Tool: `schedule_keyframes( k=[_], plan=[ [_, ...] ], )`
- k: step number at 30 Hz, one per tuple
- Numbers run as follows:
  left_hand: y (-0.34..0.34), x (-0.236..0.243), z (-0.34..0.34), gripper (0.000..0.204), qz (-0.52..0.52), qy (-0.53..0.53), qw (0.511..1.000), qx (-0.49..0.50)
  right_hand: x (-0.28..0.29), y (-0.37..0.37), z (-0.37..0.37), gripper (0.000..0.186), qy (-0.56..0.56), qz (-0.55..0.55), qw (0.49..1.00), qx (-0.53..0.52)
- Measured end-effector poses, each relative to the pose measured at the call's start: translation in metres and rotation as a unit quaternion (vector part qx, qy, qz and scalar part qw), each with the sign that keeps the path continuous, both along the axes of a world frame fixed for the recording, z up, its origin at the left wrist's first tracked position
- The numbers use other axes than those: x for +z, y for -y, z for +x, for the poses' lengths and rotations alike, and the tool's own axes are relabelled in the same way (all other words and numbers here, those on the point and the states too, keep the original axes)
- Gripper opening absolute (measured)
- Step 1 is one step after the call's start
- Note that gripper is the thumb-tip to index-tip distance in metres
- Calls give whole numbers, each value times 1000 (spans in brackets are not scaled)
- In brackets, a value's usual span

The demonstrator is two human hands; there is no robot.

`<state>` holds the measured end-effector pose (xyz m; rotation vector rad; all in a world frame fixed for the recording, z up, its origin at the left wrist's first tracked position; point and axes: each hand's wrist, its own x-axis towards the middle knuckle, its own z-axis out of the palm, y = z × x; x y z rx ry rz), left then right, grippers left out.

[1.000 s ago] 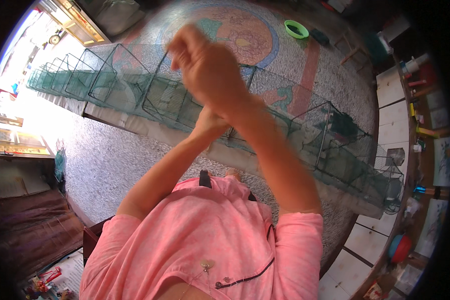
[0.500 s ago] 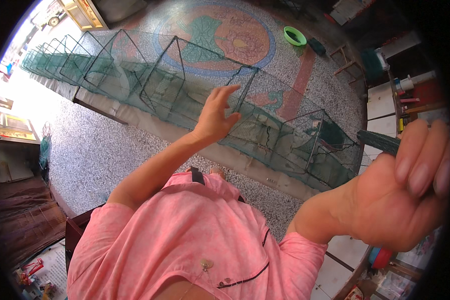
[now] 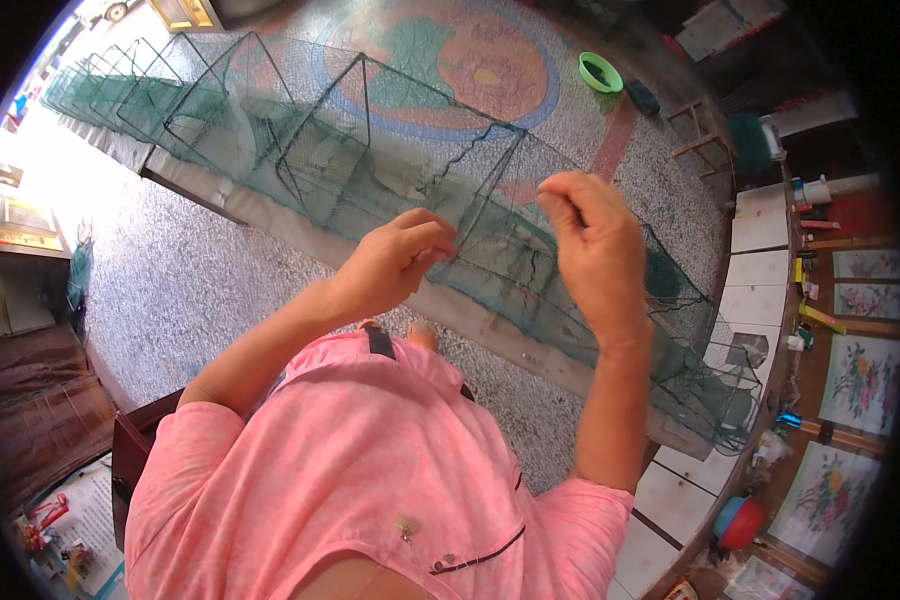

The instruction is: The person repairs a large mesh fishing net by tying together sections of the net with a small tool and dark thread.

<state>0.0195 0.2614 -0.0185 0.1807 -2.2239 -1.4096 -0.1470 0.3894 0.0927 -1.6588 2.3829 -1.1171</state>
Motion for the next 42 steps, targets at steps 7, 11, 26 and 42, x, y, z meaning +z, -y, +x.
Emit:
schedule_keyframes(
  k=[7,11,26,42],
  plan=[
    [2,5,-7,9,10,50,998,-21,-45,6,-8,6,-93,120,988,-19],
    [9,13,-13,6,103,93,988,-61,-59,10,-11,6,-115,127,985,-21],
    [21,-2,-29,14,351,146,924,-53,-93,50,13,12,29,-14,999,-24],
    [21,3,-26,15,317,227,918,-70,-76,101,31,13,2,93,994,66]
  ],
)
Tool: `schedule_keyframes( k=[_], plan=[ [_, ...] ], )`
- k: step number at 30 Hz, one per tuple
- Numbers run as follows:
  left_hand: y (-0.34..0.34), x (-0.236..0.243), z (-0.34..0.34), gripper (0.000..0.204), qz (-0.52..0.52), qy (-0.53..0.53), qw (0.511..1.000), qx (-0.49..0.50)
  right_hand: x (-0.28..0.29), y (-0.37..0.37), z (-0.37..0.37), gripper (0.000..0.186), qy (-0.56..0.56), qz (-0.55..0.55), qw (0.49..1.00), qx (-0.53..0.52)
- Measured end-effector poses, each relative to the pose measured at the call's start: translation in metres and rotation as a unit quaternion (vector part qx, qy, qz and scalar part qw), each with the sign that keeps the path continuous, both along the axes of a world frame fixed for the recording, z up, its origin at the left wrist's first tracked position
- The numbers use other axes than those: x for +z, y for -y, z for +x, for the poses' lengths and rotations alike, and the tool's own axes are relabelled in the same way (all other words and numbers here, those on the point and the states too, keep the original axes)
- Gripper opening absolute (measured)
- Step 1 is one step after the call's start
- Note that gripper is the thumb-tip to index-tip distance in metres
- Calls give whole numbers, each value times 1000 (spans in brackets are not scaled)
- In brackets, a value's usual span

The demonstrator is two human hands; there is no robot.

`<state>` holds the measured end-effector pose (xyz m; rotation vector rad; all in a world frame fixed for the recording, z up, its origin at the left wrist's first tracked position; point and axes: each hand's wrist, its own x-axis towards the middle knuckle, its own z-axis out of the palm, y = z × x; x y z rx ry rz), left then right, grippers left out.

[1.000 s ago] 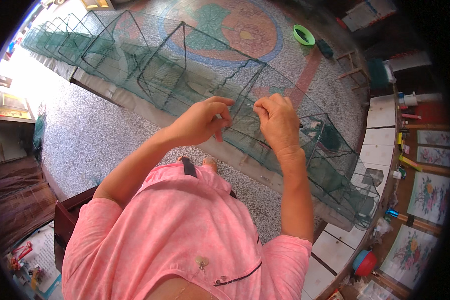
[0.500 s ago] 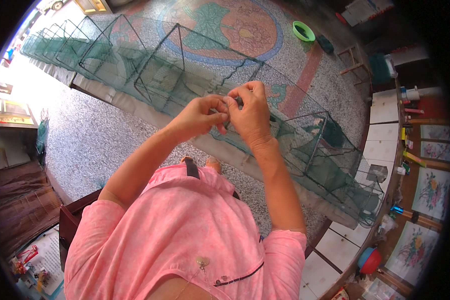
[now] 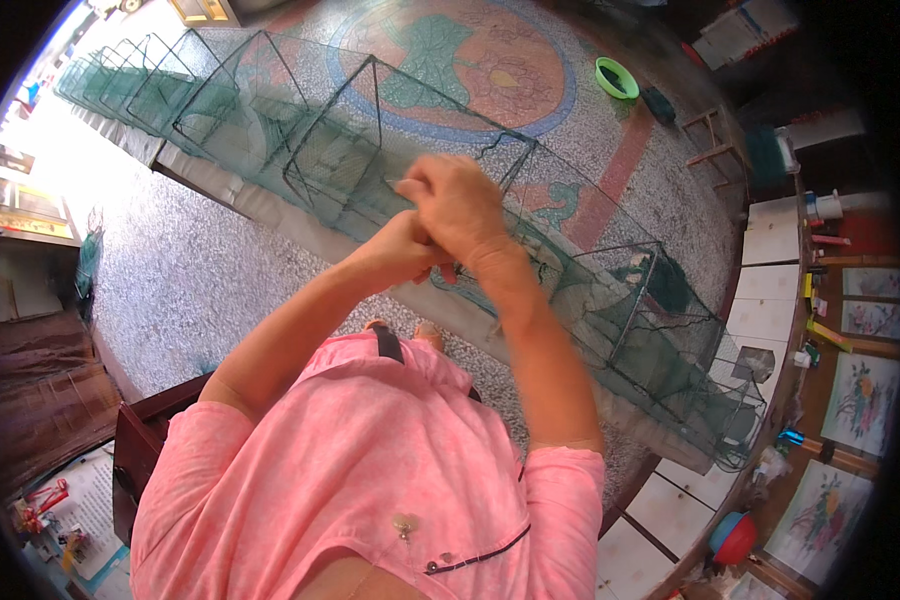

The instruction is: The person repairs a large mesh fishing net by tying together sections of the net with a small tool and dark thread.

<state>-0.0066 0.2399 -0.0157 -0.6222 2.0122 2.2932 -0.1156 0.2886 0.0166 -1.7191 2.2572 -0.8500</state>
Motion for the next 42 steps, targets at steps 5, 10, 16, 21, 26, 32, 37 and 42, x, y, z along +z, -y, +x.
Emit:
schedule_keyframes(
  k=[5,10,16,21,26,32,37,42],
  plan=[
    [-11,-22,-5,13,-41,-121,987,103,39,6,28,18,141,-171,970,103],
    [-26,-7,-3,26,-95,-102,982,124,105,-32,25,22,211,-325,916,103],
    [-32,-8,-4,37,-102,-130,974,155,167,-105,26,14,369,-444,798,174],
    [-29,-12,-3,38,-90,-128,975,156,179,-152,25,15,392,-443,787,177],
    [-29,-8,-3,39,-87,-112,977,159,182,-161,26,14,414,-443,776,173],
    [-39,0,-4,48,-257,-203,932,155,182,-159,28,13,408,-450,776,170],
    [-34,20,-6,31,-248,-238,937,65,180,-160,24,18,398,-460,779,153],
    [-18,15,2,10,-326,-231,916,40,171,-151,11,22,318,-390,860,86]
  ],
)
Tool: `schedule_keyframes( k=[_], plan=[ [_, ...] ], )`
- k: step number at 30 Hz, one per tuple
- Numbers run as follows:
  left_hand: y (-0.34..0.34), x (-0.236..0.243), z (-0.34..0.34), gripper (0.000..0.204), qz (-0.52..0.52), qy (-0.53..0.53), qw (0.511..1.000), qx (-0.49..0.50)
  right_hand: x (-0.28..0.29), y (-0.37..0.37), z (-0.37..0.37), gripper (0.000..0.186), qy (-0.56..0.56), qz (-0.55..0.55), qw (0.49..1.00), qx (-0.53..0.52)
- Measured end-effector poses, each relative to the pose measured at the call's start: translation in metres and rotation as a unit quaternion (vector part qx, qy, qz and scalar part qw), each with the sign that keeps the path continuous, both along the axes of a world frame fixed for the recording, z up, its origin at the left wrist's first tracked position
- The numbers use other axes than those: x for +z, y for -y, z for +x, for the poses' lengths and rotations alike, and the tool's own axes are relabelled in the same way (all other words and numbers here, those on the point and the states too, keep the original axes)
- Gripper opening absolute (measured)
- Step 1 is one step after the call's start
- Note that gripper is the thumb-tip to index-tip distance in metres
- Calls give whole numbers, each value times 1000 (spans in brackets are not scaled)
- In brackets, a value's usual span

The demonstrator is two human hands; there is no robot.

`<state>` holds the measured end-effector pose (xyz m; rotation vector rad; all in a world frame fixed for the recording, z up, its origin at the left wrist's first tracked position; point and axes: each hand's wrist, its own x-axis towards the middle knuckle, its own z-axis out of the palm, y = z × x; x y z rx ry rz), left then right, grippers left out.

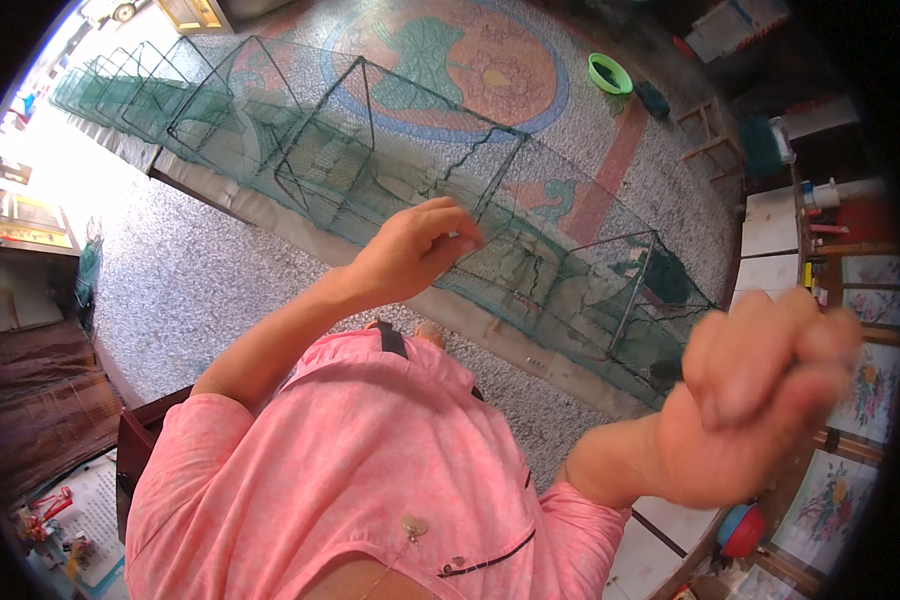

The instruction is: The person repairs a large mesh fishing net by tying together sections of the net with a small tool and dark thread.

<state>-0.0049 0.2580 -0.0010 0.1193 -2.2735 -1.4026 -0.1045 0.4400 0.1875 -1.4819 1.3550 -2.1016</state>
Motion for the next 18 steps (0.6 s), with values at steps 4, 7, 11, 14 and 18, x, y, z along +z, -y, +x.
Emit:
schedule_keyframes(
  k=[4,7,11,14,18],
  plan=[
    [-1,-3,13,8,-24,3,999,-26,-26,16,-9,16,-55,175,978,-103],
    [-3,-2,22,8,-34,37,999,-18,-77,35,-25,9,-198,285,924,-161],
    [-4,-1,27,8,-27,59,998,-3,-116,42,-37,6,-311,391,849,-173],
    [-3,-7,26,7,-30,36,999,13,-133,46,-38,6,-331,421,827,-171],
    [1,-7,27,7,36,73,996,-17,-149,51,-38,5,-360,404,821,-184]
  ],
)
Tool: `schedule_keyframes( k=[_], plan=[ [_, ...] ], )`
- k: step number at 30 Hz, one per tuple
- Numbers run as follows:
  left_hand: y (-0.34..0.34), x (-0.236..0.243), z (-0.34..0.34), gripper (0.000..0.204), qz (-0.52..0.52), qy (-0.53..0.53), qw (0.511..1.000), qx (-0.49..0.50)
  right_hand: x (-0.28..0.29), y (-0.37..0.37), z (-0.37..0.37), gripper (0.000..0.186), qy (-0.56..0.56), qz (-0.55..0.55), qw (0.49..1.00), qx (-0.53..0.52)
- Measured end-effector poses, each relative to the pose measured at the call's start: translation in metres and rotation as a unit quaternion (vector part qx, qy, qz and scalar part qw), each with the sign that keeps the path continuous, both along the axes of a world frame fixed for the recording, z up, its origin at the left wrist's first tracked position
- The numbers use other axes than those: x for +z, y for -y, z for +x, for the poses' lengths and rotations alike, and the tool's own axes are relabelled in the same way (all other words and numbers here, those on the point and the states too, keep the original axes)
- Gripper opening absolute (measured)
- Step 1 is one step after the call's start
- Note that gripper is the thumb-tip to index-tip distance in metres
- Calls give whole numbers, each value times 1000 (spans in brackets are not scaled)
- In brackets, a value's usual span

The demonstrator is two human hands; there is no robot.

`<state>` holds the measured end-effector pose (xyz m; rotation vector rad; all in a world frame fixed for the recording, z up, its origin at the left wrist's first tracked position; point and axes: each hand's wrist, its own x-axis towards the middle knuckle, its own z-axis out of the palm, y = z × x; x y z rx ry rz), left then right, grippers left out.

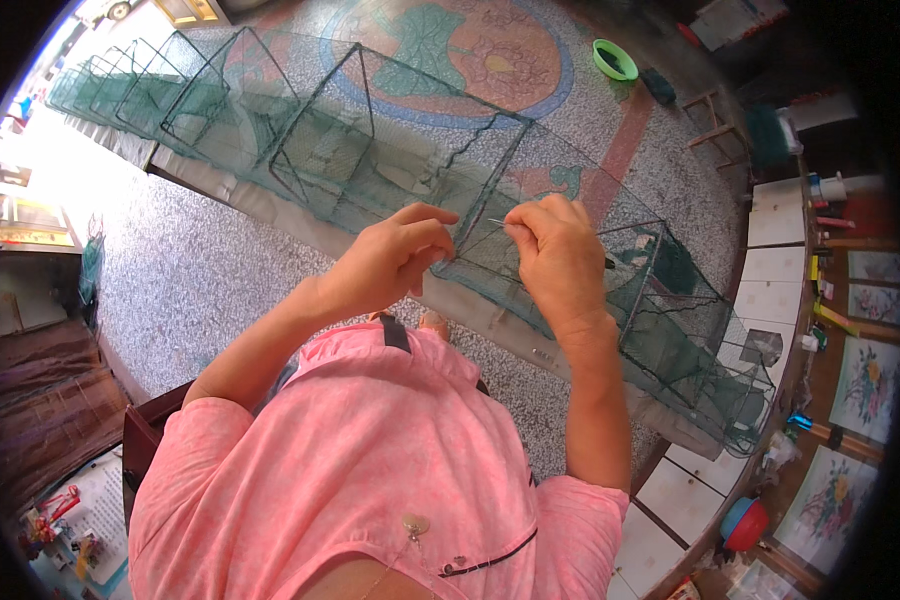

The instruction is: The person repairs a large mesh fishing net by tying together sections of the net with a small tool and dark thread.

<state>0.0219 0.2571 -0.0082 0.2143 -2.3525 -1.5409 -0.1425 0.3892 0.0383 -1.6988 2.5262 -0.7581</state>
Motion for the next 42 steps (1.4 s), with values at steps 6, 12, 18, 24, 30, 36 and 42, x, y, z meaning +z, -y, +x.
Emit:
schedule_keyframes(
  k=[6,12,18,24,30,36,42],
  plan=[
    [9,-6,-6,7,211,46,976,-8,-25,10,-4,8,0,-32,999,13],
    [11,-24,-11,8,270,6,963,-11,-36,26,10,23,89,-106,990,6],
    [6,-37,-16,8,302,-37,953,0,-43,41,21,20,88,-152,983,47],
    [6,-32,-11,8,335,10,942,-4,-29,45,25,8,-95,-4,995,34],
    [8,-24,-7,10,289,72,954,7,-35,84,35,8,-18,-61,995,72],
    [4,-24,-11,17,306,24,952,14,-29,99,30,11,137,-124,979,89],
    [3,-25,-10,18,296,21,955,11,-26,91,32,12,305,-159,925,163]
  ],
)
